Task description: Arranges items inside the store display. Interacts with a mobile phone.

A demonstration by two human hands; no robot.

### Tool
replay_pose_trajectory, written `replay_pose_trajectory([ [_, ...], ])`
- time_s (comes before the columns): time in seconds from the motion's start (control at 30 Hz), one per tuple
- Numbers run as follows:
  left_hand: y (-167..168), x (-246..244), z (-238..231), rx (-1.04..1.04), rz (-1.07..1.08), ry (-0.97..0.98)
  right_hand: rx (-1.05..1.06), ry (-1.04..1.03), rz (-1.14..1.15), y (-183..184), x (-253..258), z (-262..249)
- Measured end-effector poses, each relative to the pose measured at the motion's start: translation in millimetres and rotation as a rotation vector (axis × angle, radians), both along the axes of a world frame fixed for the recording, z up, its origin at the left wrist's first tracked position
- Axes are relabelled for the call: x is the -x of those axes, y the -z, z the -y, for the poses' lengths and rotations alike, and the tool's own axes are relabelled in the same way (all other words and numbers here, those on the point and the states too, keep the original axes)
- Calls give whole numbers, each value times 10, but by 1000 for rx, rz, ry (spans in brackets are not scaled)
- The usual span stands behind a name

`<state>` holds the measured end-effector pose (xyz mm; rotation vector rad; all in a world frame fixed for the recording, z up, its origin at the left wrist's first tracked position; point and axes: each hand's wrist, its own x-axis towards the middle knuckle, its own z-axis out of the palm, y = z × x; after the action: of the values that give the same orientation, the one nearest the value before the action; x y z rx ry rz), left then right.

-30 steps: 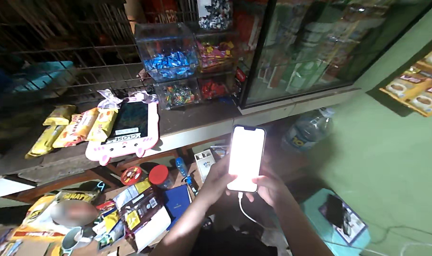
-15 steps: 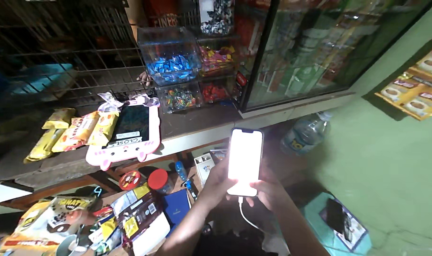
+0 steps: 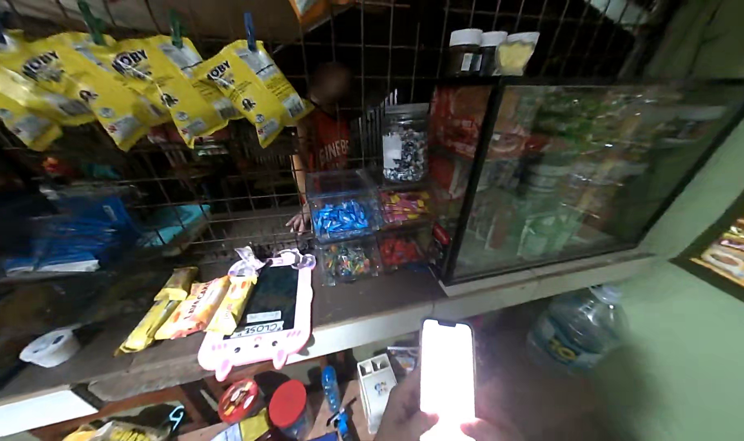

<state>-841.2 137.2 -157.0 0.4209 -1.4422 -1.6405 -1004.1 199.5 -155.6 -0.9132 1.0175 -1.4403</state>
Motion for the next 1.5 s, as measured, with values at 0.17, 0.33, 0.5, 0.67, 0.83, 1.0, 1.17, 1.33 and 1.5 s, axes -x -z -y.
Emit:
replay_pose_trajectory([
  [0.17, 21, -4, 40, 4, 3, 11, 31, -27, 32, 4, 0, 26],
  [0.33, 2, -13, 46, 11, 9, 15, 37, -44, 48, 21, 7, 37],
  [0.5, -13, -11, 52, 14, -12, 25, 34, -31, 47, -31, -6, 20],
  [0.67, -16, 11, 80, 57, -34, 36, 85, -51, 54, -54, 23, 29],
  [0.83, -26, 42, 84, 99, -56, 22, 85, -6, -9, -124, 20, 10],
  [1.0, -87, 66, 117, 113, -35, 0, 49, -18, 7, -149, 75, 76],
  [1.17, -264, 107, 166, 130, -41, -27, 102, -47, 25, -325, 119, 167],
  [1.33, -290, 143, 227, 132, -98, 1, 177, -98, 46, -416, 142, 205],
  [1.5, -276, 155, 244, 140, -119, 16, 113, -79, 43, -495, 102, 195],
])
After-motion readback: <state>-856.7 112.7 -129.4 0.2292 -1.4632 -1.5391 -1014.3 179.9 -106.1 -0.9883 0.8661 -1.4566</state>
